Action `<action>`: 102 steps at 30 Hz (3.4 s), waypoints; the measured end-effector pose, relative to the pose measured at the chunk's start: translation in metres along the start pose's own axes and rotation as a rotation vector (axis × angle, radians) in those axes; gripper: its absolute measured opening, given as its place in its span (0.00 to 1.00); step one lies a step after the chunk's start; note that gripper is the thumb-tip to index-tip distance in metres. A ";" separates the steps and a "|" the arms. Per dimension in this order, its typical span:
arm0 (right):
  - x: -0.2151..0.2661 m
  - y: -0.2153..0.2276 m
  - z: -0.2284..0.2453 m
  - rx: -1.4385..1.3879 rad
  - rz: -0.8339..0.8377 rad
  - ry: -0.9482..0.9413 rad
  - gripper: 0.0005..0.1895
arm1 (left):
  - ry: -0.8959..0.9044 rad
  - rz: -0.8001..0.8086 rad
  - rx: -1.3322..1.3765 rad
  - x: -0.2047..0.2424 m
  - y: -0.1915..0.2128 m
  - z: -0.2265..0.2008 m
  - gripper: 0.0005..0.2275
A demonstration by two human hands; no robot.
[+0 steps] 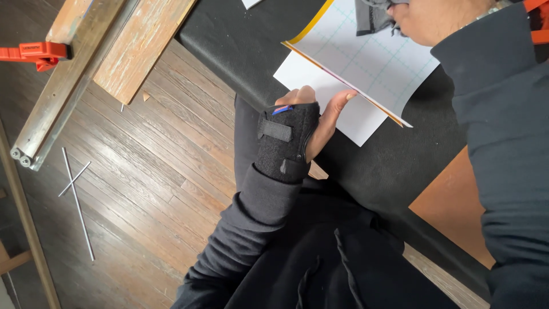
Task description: Adhering a protective backing to an art print and trimming the excess material using a utility knife.
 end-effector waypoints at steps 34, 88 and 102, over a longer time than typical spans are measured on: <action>0.039 0.035 0.086 -0.227 -0.037 0.137 0.21 | -0.485 0.142 -0.098 0.095 -0.047 0.086 0.29; 0.103 0.054 0.151 -1.071 0.413 0.038 0.19 | -0.480 0.006 -0.315 0.076 0.051 0.103 0.13; 0.349 0.007 -0.038 -1.301 0.167 -0.792 0.24 | 0.110 -0.333 0.993 0.089 0.153 0.126 0.08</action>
Point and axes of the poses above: each hand's wrist, its own x-axis away from the middle knuckle, its own y-axis out of the back of the hand, z = x × y, the point moved 2 cm from there along -x, towards the middle knuckle
